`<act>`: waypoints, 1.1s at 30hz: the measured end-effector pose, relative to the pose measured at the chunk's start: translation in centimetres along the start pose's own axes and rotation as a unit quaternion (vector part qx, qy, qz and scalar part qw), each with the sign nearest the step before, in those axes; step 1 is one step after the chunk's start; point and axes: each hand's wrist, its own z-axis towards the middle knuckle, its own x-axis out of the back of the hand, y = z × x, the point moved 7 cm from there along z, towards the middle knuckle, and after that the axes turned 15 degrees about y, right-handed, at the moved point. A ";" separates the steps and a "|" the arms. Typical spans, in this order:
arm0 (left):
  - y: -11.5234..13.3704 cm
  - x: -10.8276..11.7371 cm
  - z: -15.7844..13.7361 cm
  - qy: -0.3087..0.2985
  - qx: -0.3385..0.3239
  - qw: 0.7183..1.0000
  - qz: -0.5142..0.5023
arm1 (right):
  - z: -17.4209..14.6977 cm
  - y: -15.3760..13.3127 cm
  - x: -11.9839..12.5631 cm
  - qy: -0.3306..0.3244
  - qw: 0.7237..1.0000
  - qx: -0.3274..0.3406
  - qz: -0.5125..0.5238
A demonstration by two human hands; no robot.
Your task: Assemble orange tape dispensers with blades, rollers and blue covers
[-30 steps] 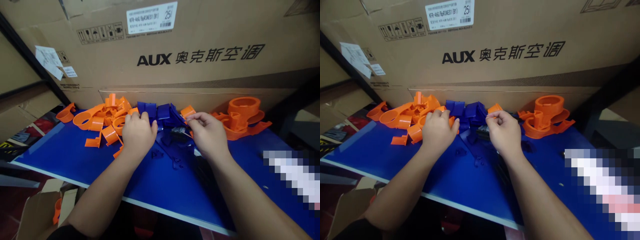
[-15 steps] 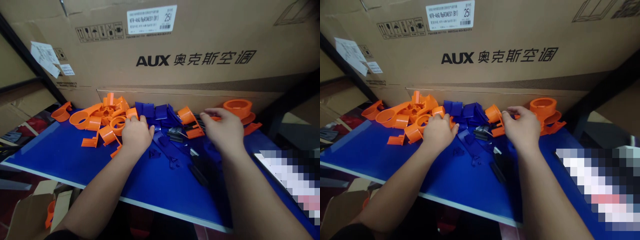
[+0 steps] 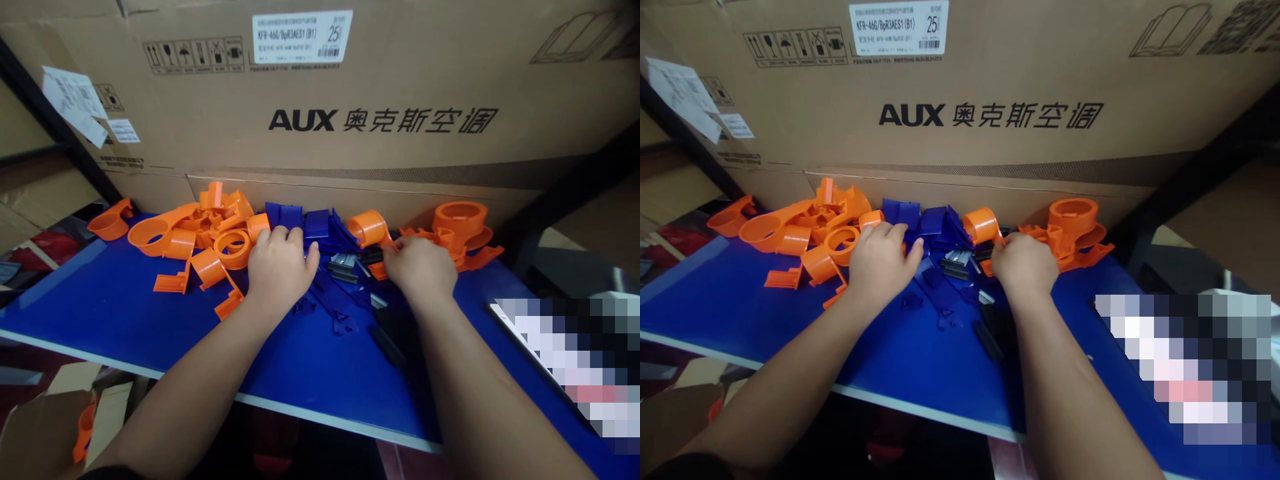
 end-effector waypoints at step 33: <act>5.2 2.1 -2.1 0.095 -0.151 0.884 -0.432 | -5.3 -6.6 3.6 -0.268 0.671 -0.249 0.645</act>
